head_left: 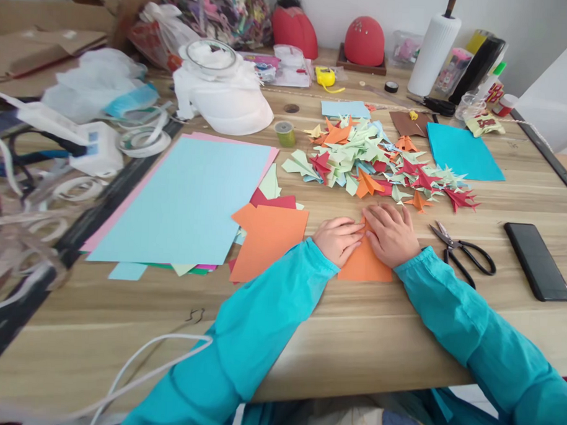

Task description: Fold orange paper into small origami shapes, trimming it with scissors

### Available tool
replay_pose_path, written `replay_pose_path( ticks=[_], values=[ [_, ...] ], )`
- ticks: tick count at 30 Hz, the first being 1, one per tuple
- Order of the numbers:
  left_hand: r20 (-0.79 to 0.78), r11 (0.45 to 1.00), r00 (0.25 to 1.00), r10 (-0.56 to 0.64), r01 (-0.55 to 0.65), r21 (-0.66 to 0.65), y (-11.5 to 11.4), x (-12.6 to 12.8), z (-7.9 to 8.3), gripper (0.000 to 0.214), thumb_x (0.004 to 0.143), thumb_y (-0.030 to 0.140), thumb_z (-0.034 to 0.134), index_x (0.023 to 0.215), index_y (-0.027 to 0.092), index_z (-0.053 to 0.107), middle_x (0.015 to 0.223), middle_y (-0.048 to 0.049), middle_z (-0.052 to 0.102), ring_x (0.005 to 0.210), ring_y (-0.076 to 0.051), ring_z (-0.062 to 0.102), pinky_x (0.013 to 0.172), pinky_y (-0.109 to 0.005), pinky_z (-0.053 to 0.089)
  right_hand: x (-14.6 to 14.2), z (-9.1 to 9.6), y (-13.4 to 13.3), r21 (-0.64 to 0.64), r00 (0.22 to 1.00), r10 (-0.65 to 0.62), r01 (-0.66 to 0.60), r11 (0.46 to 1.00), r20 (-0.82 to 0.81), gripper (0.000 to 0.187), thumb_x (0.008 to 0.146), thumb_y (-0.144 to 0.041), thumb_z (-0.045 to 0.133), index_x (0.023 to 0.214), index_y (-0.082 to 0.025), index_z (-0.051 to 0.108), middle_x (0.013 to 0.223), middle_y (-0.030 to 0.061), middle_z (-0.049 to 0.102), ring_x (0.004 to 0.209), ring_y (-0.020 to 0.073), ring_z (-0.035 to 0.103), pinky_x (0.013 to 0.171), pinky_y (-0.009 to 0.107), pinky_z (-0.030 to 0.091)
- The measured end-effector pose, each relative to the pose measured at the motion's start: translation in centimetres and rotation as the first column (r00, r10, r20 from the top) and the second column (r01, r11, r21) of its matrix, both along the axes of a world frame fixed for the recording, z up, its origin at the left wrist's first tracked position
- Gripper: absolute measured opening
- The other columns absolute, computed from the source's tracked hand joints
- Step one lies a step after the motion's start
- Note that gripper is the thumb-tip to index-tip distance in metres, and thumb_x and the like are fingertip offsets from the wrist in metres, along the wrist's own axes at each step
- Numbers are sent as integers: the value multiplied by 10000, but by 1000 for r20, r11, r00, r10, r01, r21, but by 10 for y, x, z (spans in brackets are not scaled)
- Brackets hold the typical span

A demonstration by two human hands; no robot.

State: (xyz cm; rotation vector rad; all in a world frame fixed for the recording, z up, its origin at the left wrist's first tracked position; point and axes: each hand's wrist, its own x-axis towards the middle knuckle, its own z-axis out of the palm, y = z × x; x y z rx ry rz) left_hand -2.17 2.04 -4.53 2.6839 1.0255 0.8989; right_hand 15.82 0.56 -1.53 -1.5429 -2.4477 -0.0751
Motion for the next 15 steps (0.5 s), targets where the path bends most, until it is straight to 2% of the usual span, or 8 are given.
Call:
replay_pose_path(
  ticks=[5,15],
  values=[
    [26,998,1000,-14,12,61,1,0,-3,251,834,300,467,919,214,686,1047,-25,665,980,-218,544,798,-384,476,0,2,0,13,999,3,-3,1000,41,423,869,-315,365,1283,-265,435,1298,63,469,1193,288,349,1015,510,159],
    [-2,991,1000,11,-11,135,-1,2,-2,256,838,303,461,888,213,695,1035,-17,670,954,-210,546,759,-366,481,-1,4,-1,9,993,-13,12,1000,121,421,882,-331,330,1285,-266,433,1317,56,449,1198,275,335,1010,499,162]
  ],
)
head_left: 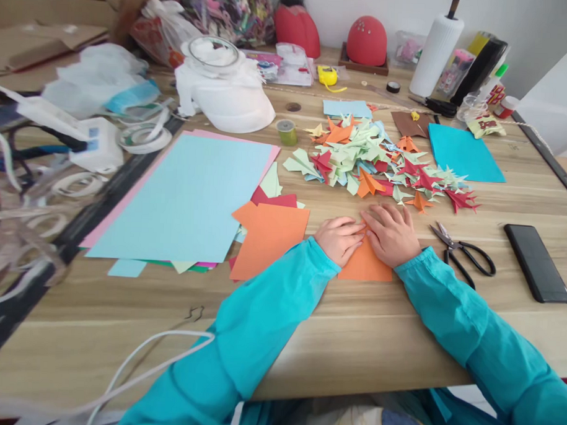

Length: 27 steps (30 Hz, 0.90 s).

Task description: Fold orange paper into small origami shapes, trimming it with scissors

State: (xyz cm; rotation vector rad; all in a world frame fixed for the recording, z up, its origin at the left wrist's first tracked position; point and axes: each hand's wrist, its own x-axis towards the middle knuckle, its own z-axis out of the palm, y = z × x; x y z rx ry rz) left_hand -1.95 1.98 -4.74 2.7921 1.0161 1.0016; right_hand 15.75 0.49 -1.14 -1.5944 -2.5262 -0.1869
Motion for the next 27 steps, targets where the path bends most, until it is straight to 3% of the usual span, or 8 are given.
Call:
replay_pose_path(
  ticks=[6,13,19,27],
  values=[
    [6,1000,1000,2,-2,17,0,0,1,246,835,300,472,876,210,697,1022,-5,675,944,-215,549,743,-365,482,0,-1,0,-6,999,0,0,1000,-47,418,884,-339,325,1273,-250,450,1317,54,454,1203,266,334,1016,487,155],
    [-19,999,1000,-8,8,-47,0,-1,1,262,842,316,456,896,221,694,1030,-19,671,970,-214,535,769,-374,472,1,-3,1,-15,999,-22,21,1000,-41,496,875,-364,330,1325,-161,376,1322,86,450,1210,266,330,1020,460,164],
    [-20,999,1000,-3,2,-36,0,0,1,270,845,316,447,880,218,697,1028,-11,672,969,-216,531,764,-376,475,0,-2,1,-12,1000,-10,9,1000,-29,438,886,-350,314,1289,-222,426,1325,58,449,1210,258,332,1015,455,167],
    [7,1000,1000,0,0,-18,0,0,0,254,838,310,463,885,223,698,1029,-4,672,957,-207,537,773,-364,475,1,-4,2,-8,999,-25,25,1000,-41,492,879,-372,317,1326,-172,367,1319,83,452,1207,258,333,1024,444,159]
  ],
)
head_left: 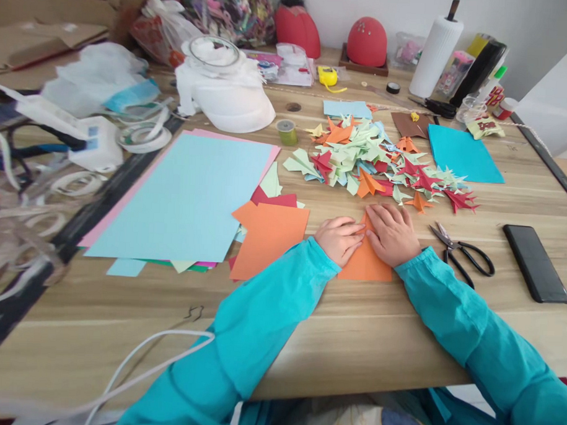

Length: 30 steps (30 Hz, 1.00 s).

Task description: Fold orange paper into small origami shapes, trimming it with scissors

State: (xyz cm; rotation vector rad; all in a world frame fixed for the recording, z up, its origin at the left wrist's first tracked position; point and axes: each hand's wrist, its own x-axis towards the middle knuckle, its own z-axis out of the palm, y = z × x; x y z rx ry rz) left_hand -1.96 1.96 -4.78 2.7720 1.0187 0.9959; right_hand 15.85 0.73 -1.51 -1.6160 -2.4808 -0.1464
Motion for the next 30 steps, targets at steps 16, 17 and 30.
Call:
replay_pose_path(
  ticks=[16,17,30],
  values=[
    [-50,1000,998,23,-23,-12,-3,0,5,271,840,326,451,869,227,702,1102,-52,633,986,-216,544,755,-362,478,1,0,0,-28,999,-2,1,1000,-34,498,868,-368,337,1326,-173,371,1331,89,439,1218,269,322,1021,459,163],
    [-49,1000,999,18,-19,-15,-2,0,5,271,839,326,453,865,227,703,1097,-50,636,984,-218,544,755,-363,479,1,0,0,-30,999,-4,3,1000,-34,504,867,-368,340,1331,-173,361,1330,91,440,1216,271,322,1019,460,168],
    [-56,997,998,10,-14,-77,-2,0,6,289,848,326,435,889,217,700,1122,-66,623,1002,-223,525,796,-395,466,0,2,-1,-19,1000,2,-2,1000,-10,420,885,-358,327,1270,-239,442,1326,35,449,1223,243,321,1023,439,173]
  ],
)
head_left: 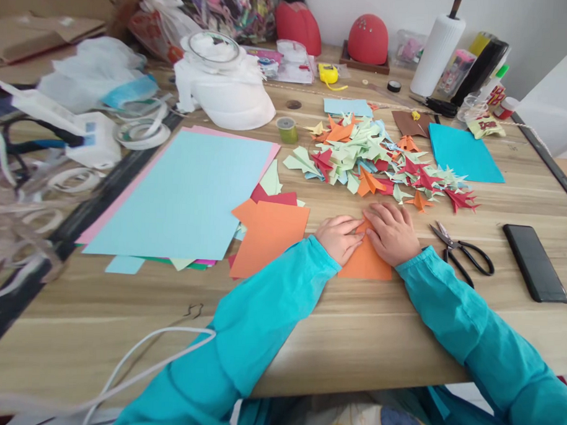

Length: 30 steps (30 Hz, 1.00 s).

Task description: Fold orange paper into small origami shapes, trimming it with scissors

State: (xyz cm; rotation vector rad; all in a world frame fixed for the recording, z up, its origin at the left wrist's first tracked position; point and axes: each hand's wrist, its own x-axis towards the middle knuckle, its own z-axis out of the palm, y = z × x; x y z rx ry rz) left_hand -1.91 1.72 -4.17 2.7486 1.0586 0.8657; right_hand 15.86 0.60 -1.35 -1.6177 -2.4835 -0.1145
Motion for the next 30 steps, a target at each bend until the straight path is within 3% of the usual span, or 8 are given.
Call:
replay_pose_path(
  ticks=[14,21,30],
  values=[
    [-83,999,996,17,-14,30,0,1,3,290,850,330,428,896,231,696,1101,-67,629,997,-230,514,762,-395,462,-2,2,-2,19,999,12,-13,1000,43,429,875,-333,349,1285,-232,427,1316,79,448,1203,274,329,1002,481,186],
    [-85,997,995,43,-37,71,0,3,2,297,852,323,422,853,229,703,1072,-55,642,975,-226,520,749,-385,467,-3,4,-2,15,998,26,-27,1000,58,389,882,-324,338,1246,-280,469,1322,58,442,1210,277,327,990,488,205],
    [-132,997,991,-5,15,72,2,3,2,291,856,287,415,895,195,688,1074,-66,642,992,-210,520,803,-374,477,-5,3,-5,51,999,9,-11,999,38,396,887,-321,328,1250,-253,470,1318,69,456,1219,277,335,1000,513,188]
  ],
)
